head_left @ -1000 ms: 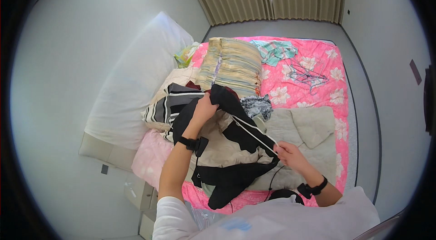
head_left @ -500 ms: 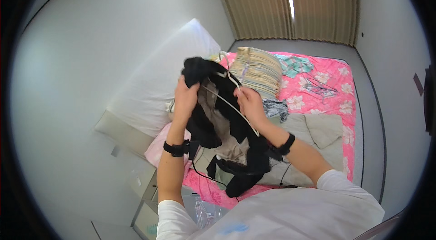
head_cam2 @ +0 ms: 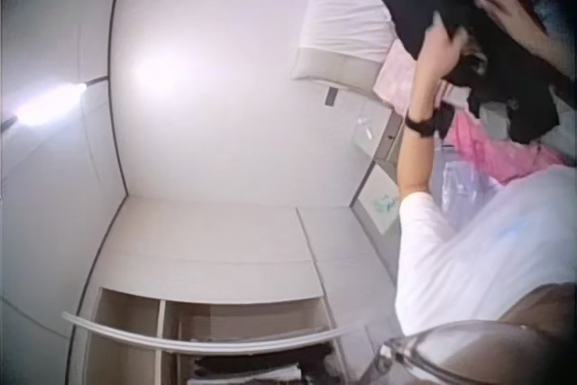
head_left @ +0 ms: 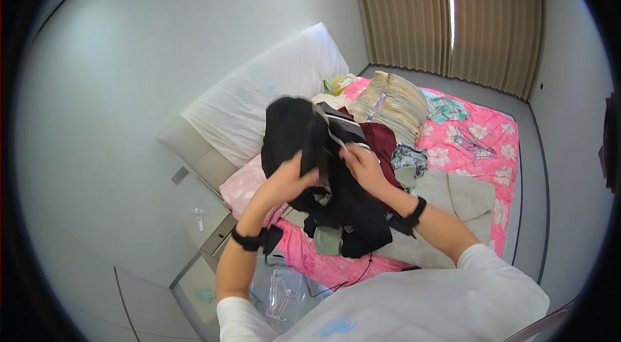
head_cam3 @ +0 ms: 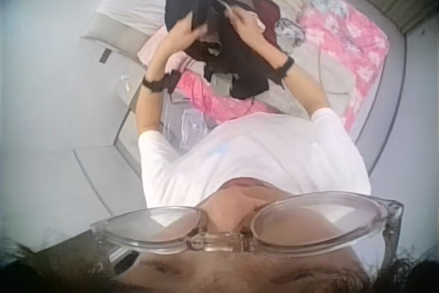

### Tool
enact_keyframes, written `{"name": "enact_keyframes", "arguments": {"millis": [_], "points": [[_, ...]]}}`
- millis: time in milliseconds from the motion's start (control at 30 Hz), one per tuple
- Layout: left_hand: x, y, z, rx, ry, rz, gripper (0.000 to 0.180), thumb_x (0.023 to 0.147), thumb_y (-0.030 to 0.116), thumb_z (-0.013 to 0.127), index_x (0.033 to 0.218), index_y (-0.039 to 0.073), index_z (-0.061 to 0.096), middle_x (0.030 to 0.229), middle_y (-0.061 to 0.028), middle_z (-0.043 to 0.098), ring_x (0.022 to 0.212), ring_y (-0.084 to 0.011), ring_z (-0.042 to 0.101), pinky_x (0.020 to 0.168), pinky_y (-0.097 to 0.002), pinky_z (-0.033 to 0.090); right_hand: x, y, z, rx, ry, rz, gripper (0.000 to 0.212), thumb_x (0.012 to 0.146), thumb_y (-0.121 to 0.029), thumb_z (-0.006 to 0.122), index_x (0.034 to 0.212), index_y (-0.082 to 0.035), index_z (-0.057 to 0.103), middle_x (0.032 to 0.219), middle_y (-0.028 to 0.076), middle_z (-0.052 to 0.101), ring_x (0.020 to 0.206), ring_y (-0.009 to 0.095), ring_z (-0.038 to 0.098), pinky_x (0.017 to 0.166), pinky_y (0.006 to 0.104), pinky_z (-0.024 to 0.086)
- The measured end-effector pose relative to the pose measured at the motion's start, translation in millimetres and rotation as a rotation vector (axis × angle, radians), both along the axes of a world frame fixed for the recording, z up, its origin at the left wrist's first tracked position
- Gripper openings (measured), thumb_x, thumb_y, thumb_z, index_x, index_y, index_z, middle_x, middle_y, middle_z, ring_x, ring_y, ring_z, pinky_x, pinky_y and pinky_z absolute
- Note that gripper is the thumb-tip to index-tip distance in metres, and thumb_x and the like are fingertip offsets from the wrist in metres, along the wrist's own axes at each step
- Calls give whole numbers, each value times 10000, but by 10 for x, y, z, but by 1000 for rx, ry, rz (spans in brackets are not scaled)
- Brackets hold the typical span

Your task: The person takes several pairs of pants and a jacket from a bed and hangs them on hangers before placing them inside a closet.

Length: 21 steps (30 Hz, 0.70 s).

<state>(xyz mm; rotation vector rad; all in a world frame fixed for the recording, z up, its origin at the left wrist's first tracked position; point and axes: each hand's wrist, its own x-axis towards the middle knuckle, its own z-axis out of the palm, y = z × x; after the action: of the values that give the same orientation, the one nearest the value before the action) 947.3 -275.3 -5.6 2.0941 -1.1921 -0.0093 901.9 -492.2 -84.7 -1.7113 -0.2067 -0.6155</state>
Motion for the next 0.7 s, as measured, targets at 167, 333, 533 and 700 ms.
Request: {"name": "enact_keyframes", "arguments": {"millis": [167, 333, 533, 700], "points": [[32, 503, 18, -44, -399, 150, 396, 808, 206, 723, 1140, 40, 585, 955, -179, 629, 937, -372, 598, 873, -399, 468, -528, -118, -437, -138, 24, 200, 180, 958, -166, 523, 946, -4, 601, 653, 23, 498, 592, 92, 458, 556, 269, 397], [176, 594, -686, 415, -261, 82, 449, 869, 408, 612, 1026, -12, 639, 966, -241, 645, 917, -406, 607, 810, -457, 469, -680, -113, -640, -198, 120, 311, 162, 945, -143, 532, 992, -6, 606, 664, 42, 502, 556, 98, 459, 568, 259, 421], [23, 774, -1188, 191, -232, 275, 392, 894, 352, 600, 920, -35, 655, 843, -248, 640, 805, -419, 611, 706, -460, 471, -879, -466, -959, -308, -199, -420, 200, 906, -136, 567, 1054, -1, 567, 938, 126, 587, 836, 225, 578, 737, 331, 464], [-380, 1023, -809, 2, -123, 425, 322, 902, 285, 606, 896, -33, 656, 782, -228, 639, 711, -371, 622, 656, -410, 465, -1056, 13, -1933, -229, 266, -144, 596, 787, -293, 734, 1233, 20, 494, 1133, 206, 556, 984, 297, 592, 877, 377, 475]]}}
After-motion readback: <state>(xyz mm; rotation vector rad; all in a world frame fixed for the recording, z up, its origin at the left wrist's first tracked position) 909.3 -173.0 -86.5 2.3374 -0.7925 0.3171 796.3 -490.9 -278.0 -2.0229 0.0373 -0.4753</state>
